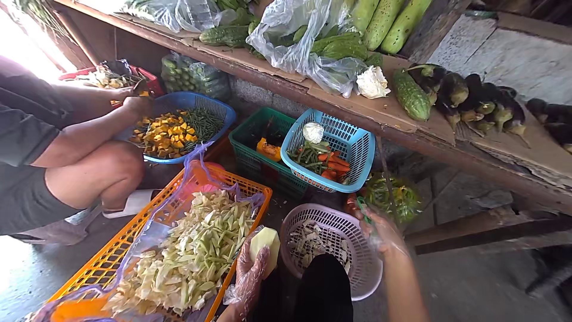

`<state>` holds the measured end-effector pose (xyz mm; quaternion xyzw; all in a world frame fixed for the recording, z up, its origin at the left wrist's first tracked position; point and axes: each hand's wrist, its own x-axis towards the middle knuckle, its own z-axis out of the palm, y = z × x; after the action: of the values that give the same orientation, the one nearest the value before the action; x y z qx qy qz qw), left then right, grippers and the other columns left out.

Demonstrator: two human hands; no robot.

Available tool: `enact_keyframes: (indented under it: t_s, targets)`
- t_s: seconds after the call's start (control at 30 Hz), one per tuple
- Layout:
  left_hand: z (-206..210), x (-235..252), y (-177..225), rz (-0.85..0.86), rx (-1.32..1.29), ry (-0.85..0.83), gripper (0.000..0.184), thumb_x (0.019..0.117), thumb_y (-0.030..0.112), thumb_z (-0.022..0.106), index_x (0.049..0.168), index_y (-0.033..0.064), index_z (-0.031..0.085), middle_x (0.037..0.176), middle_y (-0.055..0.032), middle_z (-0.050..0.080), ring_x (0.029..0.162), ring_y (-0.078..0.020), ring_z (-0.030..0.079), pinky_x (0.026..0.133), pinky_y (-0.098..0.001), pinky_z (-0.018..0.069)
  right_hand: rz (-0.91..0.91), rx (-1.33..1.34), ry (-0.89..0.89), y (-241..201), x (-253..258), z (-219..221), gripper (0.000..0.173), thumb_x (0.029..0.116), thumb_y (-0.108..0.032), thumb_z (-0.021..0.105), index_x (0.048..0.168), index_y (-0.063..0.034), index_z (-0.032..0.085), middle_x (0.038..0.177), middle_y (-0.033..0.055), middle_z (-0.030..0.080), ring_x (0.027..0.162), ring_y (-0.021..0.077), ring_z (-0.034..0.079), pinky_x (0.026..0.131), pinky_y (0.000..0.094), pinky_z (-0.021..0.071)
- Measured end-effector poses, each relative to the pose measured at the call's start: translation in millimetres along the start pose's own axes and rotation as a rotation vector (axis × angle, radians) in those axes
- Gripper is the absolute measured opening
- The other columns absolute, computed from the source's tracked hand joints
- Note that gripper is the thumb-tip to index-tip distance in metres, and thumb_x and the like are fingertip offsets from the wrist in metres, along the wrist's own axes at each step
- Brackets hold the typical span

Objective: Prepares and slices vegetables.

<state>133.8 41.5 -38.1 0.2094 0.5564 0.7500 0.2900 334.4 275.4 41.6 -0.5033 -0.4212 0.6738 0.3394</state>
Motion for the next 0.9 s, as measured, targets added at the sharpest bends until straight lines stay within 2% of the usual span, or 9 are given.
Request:
enact_keyframes:
  t_s: [0.13, 0.27, 0.37, 0.47, 0.53, 0.6, 0.63, 0.7, 0.9]
  targets:
    - [-2, 0, 2, -0.009, 0.026, -0.010, 0.052, 0.0922, 0.015, 0.058, 0.140, -0.0017, 0.044, 0.112, -0.0012, 0.068, 0.081, -0.0069, 0.070, 0.065, -0.0271, 0.0622, -0.149, -0.059, -0.165, 0, -49, -12, 0.043, 0.1064, -0.012, 0.031, 0.148, -0.0067, 0.037, 0.076, -0.0013, 0.060, 0.041, 0.0011, 0.045, 0.036, 0.0153, 0.0413]
    - [2, -1, 6, -0.049, 0.077, 0.024, 0.054, 0.0917, 0.015, 0.057, 0.140, -0.0040, 0.042, 0.108, -0.0018, 0.067, 0.078, -0.0053, 0.069, 0.067, -0.0261, 0.0616, -0.353, 0.118, -0.284, -2, -74, -16, 0.055, 0.1020, -0.024, 0.050, 0.150, -0.0070, 0.029, 0.078, -0.0031, 0.065, 0.044, 0.0024, 0.053, 0.039, 0.0160, 0.0479]
    - [3, -2, 5, -0.044, 0.077, 0.035, 0.055, 0.0909, 0.016, 0.057, 0.140, -0.0044, 0.042, 0.107, -0.0014, 0.067, 0.078, -0.0052, 0.070, 0.066, -0.0258, 0.0615, -0.381, 0.168, -0.256, -7, -81, -7, 0.057, 0.1013, -0.020, 0.050, 0.152, -0.0084, 0.026, 0.078, -0.0030, 0.065, 0.044, 0.0026, 0.053, 0.040, 0.0158, 0.0485]
    - [2, -2, 7, -0.050, 0.066, 0.039, 0.054, 0.0912, 0.016, 0.057, 0.140, -0.0030, 0.043, 0.107, -0.0012, 0.068, 0.078, -0.0058, 0.070, 0.065, -0.0263, 0.0615, -0.468, -0.019, -0.100, -14, -78, 7, 0.054, 0.1048, -0.025, 0.038, 0.154, -0.0059, 0.025, 0.078, -0.0071, 0.058, 0.046, -0.0009, 0.046, 0.040, 0.0127, 0.0413]
    - [2, -2, 7, -0.038, 0.061, 0.031, 0.052, 0.0921, 0.014, 0.056, 0.139, -0.0034, 0.042, 0.105, -0.0004, 0.068, 0.076, -0.0054, 0.069, 0.065, -0.0260, 0.0615, -0.619, -0.267, 0.097, -25, -67, 17, 0.054, 0.1063, -0.029, 0.033, 0.153, -0.0024, 0.035, 0.086, -0.0060, 0.058, 0.058, -0.0013, 0.047, 0.051, 0.0134, 0.0412]
    - [2, -2, 7, -0.031, 0.051, 0.024, 0.051, 0.0928, 0.012, 0.055, 0.140, -0.0035, 0.042, 0.105, -0.0004, 0.068, 0.076, -0.0053, 0.069, 0.065, -0.0265, 0.0614, -0.748, -0.542, 0.302, -45, -53, 24, 0.054, 0.1062, -0.029, 0.037, 0.154, -0.0042, 0.041, 0.128, 0.0108, 0.063, 0.106, 0.0126, 0.060, 0.091, 0.0304, 0.0490]
    - [1, -2, 7, -0.029, 0.054, 0.016, 0.051, 0.0931, 0.012, 0.054, 0.140, -0.0039, 0.041, 0.106, -0.0006, 0.067, 0.076, -0.0055, 0.069, 0.065, -0.0266, 0.0614, -0.789, -0.629, 0.366, -57, -42, 29, 0.053, 0.1074, -0.024, 0.040, 0.156, -0.0029, 0.038, 0.146, 0.0209, 0.054, 0.131, 0.0275, 0.054, 0.110, 0.0439, 0.0421]
    - [2, -3, 7, -0.017, 0.072, 0.010, 0.050, 0.0934, 0.011, 0.053, 0.139, -0.0055, 0.041, 0.106, -0.0009, 0.067, 0.076, -0.0047, 0.069, 0.066, -0.0262, 0.0614, -0.860, -0.731, 0.509, -74, -8, 39, 0.056, 0.1066, -0.016, 0.046, 0.158, 0.0006, 0.031, 0.152, 0.0310, 0.043, 0.140, 0.0444, 0.045, 0.115, 0.0558, 0.0342]
    - [1, -5, 12, -0.021, 0.074, 0.015, 0.049, 0.0951, 0.005, 0.050, 0.141, -0.0081, 0.037, 0.106, -0.0028, 0.065, 0.074, -0.0032, 0.068, 0.066, -0.0248, 0.0610, -0.888, -0.791, 0.692, -70, 74, 49, 0.059, 0.1062, -0.010, 0.045, 0.159, 0.0028, 0.023, 0.148, 0.0326, 0.047, 0.133, 0.0465, 0.053, 0.111, 0.0539, 0.0413]
